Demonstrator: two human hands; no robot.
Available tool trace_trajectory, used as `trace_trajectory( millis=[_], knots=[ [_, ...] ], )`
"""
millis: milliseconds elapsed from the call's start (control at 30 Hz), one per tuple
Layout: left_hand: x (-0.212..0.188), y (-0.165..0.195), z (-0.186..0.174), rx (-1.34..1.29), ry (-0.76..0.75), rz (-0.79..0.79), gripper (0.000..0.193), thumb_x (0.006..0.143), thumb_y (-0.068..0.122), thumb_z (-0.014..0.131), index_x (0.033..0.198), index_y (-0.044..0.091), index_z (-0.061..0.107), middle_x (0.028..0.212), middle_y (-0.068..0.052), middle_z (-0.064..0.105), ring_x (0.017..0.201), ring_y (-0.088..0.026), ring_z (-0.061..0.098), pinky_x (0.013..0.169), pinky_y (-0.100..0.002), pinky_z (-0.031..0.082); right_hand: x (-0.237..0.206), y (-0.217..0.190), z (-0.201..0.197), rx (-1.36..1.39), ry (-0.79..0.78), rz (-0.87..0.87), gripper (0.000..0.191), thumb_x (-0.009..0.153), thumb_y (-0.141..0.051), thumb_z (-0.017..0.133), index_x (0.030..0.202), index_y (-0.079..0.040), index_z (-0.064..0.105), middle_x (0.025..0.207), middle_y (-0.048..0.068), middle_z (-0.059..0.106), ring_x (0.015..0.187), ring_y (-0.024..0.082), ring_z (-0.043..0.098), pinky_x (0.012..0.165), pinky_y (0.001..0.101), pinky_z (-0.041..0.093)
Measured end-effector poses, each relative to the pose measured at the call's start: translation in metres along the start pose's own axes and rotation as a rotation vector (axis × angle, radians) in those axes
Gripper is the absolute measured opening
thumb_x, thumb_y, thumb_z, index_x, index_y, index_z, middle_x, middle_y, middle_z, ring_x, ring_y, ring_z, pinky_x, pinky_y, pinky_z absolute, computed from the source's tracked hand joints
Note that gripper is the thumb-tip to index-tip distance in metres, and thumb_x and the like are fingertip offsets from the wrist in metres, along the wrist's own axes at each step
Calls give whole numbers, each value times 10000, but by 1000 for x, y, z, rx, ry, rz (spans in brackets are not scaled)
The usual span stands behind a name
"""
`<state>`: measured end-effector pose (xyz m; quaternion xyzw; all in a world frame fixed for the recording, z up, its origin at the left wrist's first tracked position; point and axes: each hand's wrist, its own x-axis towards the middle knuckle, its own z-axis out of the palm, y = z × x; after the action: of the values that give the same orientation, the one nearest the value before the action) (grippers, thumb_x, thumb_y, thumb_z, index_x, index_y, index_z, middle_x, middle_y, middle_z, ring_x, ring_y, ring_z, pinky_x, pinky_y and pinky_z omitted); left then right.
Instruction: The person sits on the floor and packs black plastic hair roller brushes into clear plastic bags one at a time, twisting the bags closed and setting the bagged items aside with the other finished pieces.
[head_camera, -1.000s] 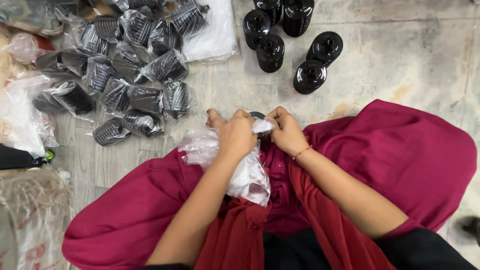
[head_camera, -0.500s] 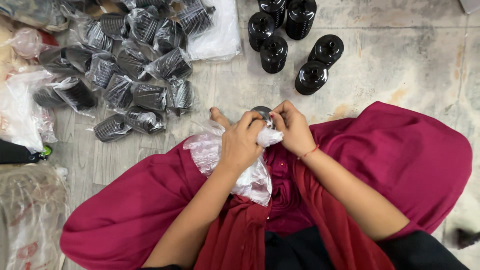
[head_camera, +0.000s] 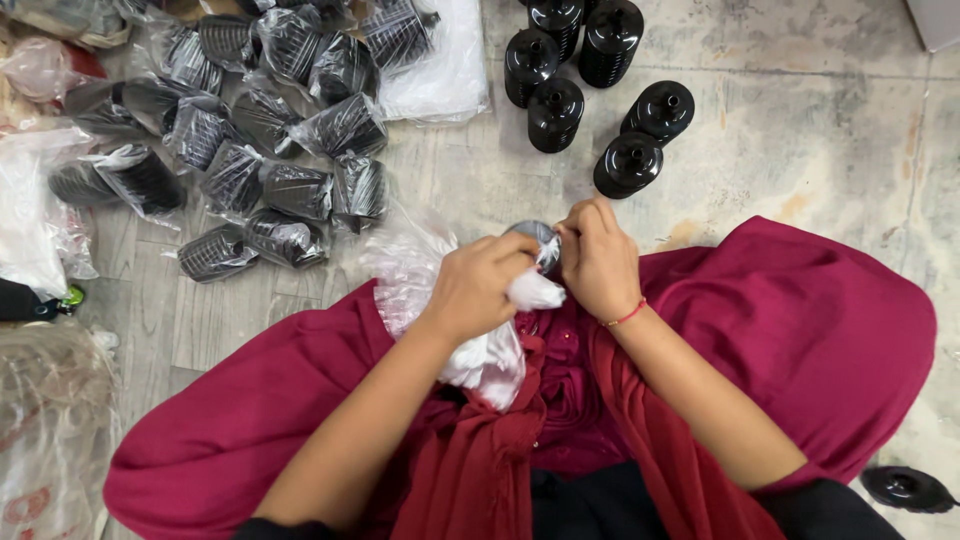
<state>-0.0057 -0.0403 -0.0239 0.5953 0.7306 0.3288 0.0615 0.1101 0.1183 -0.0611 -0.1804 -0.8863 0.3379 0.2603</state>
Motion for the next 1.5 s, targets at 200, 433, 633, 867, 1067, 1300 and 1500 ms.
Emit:
trace_trajectory(
  millis=[200, 433, 633, 867, 1067, 1300, 1500],
  knots=[
    [11, -29, 13, -759, -236, -719, 242, 797, 216, 776, 1011, 104, 796, 932, -44, 815, 875, -145, 734, 852, -263, 534, -14, 19, 16, 496, -155, 287, 61, 1018, -65, 625, 1004, -10, 604, 895, 67, 705, 802, 116, 687, 718, 248, 557],
    [3, -33, 11, -675, -32, -740, 264, 844, 343, 759, 967, 116, 812, 886, -48, 819, 845, -151, 748, 938, -284, 512, -33, 48, 35, 802, -248, 555, 83, 1029, -59, 603, 1013, 21, 617, 901, 21, 684, 820, 53, 615, 739, 210, 505],
    [-4, 11, 8, -3, -170, -762, 421, 713, 424, 872, 927, 82, 752, 841, -116, 732, 801, -321, 706, 703, -451, 544, -31, 54, 46, 804, -325, 606, 89, 1012, -72, 609, 1010, 16, 624, 891, 15, 697, 810, 50, 632, 720, 212, 521],
    [-9, 0, 5, 118, -292, -689, 161, 781, 142, 750, 940, 123, 754, 978, -60, 735, 928, -329, 701, 775, -482, 541, -23, 38, 34, 684, -359, 509, 77, 1006, -65, 626, 1003, 11, 629, 864, 5, 681, 774, 36, 608, 686, 213, 515],
    [-16, -8, 9, 284, -224, -474, 278, 714, 39, 744, 989, 78, 721, 1104, -86, 657, 1012, -350, 671, 797, -458, 558, -16, 22, 17, 459, -316, 363, 72, 984, -53, 661, 957, 12, 648, 808, 54, 680, 687, 70, 595, 615, 245, 504],
    [-15, -10, -3, -23, -106, -252, 263, 648, -9, 729, 901, 63, 717, 1121, 11, 695, 931, -338, 687, 1028, -578, 385, -11, 12, 8, 290, -246, 236, 79, 951, -43, 684, 923, 9, 632, 829, 124, 668, 644, 204, 643, 603, 316, 514],
    [-25, -18, 14, -375, -109, -206, 327, 722, 3, 725, 1039, 81, 744, 1146, -13, 735, 1008, -248, 729, 853, -340, 574, -17, 14, 18, 147, -60, 119, 104, 946, -30, 695, 914, 20, 610, 864, 171, 660, 715, 283, 657, 631, 352, 510]
  ],
)
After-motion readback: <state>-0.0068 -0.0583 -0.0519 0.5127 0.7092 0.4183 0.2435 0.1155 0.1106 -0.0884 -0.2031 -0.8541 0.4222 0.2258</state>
